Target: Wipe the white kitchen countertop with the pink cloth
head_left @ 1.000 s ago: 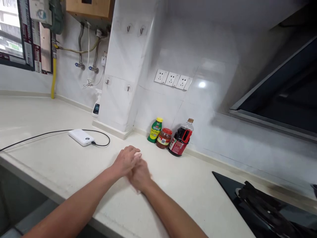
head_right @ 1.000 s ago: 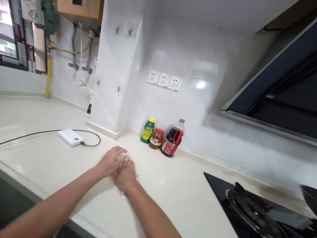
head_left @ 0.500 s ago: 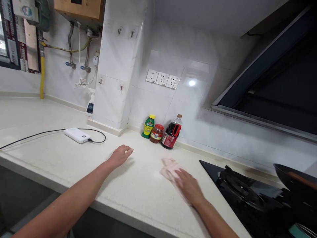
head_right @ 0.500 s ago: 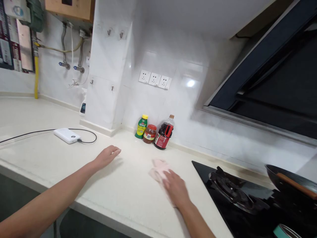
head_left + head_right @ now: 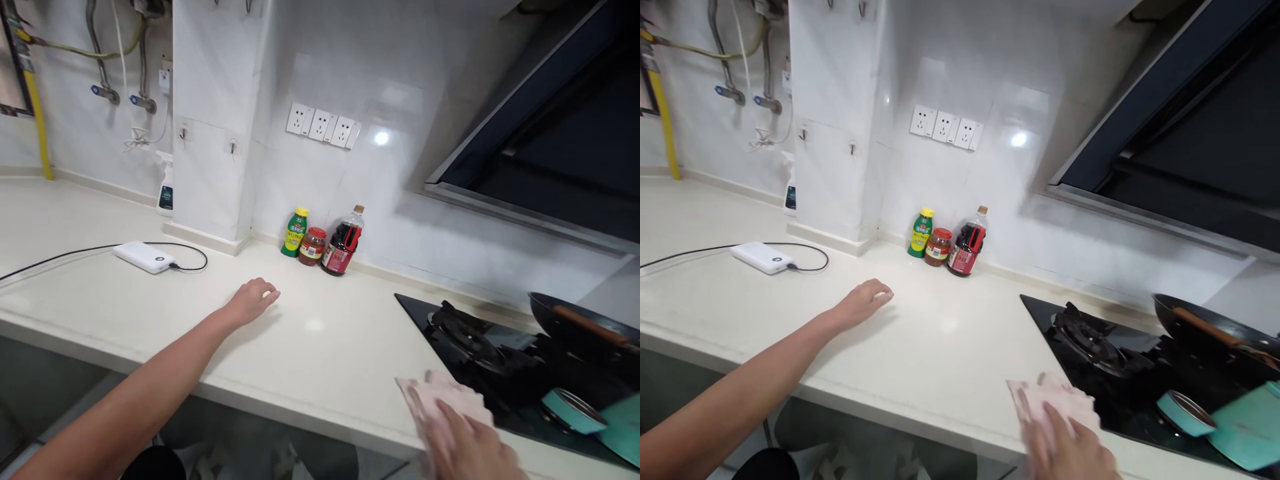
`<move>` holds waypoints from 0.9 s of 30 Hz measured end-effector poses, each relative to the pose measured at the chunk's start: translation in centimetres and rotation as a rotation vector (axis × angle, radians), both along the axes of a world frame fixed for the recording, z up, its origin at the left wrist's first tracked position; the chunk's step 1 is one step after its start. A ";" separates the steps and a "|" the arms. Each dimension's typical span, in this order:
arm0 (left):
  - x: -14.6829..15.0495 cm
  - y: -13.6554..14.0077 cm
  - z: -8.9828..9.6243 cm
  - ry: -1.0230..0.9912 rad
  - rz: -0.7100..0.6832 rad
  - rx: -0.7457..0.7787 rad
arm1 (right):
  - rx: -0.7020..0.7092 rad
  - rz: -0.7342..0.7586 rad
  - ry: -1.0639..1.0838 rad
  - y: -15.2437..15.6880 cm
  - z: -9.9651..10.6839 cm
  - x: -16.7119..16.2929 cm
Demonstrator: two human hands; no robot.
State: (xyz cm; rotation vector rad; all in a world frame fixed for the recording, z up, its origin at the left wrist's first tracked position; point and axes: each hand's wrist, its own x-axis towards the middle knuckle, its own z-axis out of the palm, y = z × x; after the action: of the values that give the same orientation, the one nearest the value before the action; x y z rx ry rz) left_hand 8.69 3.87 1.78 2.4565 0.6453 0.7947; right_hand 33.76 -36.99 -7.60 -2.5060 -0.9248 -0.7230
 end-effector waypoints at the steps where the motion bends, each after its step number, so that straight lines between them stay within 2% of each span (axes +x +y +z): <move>1: 0.0 -0.2 0.2 -0.008 -0.003 -0.007 | -0.015 -0.017 -0.014 2.6 0.6 -2.3; 3: -0.1 -1.0 0.8 -0.036 -0.002 -0.021 | -0.126 0.156 0.001 8.0 1.9 -7.4; 7: -2.0 -5.4 1.6 -0.129 -0.054 -0.034 | -0.180 0.570 0.065 16.6 3.6 -18.5; 10: -5.3 -9.4 1.1 -0.237 -0.156 -0.079 | -0.162 0.873 0.084 19.8 3.8 -24.3; 12: -7.9 -10.9 0.3 -0.289 -0.119 -0.072 | -0.122 1.010 0.010 20.8 3.7 -26.0; 14: -10.3 -11.3 -0.6 -0.332 -0.007 -0.022 | -0.076 1.043 -0.094 21.1 3.5 -26.0; 16: -12.1 -11.1 -1.3 -0.374 0.101 0.034 | -0.025 1.015 -0.171 20.8 3.3 -24.9; 19: -13.1 -10.8 -2.2 -0.383 0.188 0.118 | 0.062 0.952 -0.227 19.0 3.2 -22.3; 24: -11.1 -10.7 -3.6 -0.294 0.142 0.267 | 0.157 0.821 -0.203 12.2 1.5 -16.1; 27: -9.6 -10.1 -4.0 -0.224 0.146 0.349 | 0.083 0.637 -0.273 6.2 -0.6 -9.9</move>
State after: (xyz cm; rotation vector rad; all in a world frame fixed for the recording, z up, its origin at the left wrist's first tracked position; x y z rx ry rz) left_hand -0.95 -6.18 -2.24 2.5890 0.6514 1.3165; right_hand 23.83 -30.82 -8.22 -1.8864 -1.6380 -0.8603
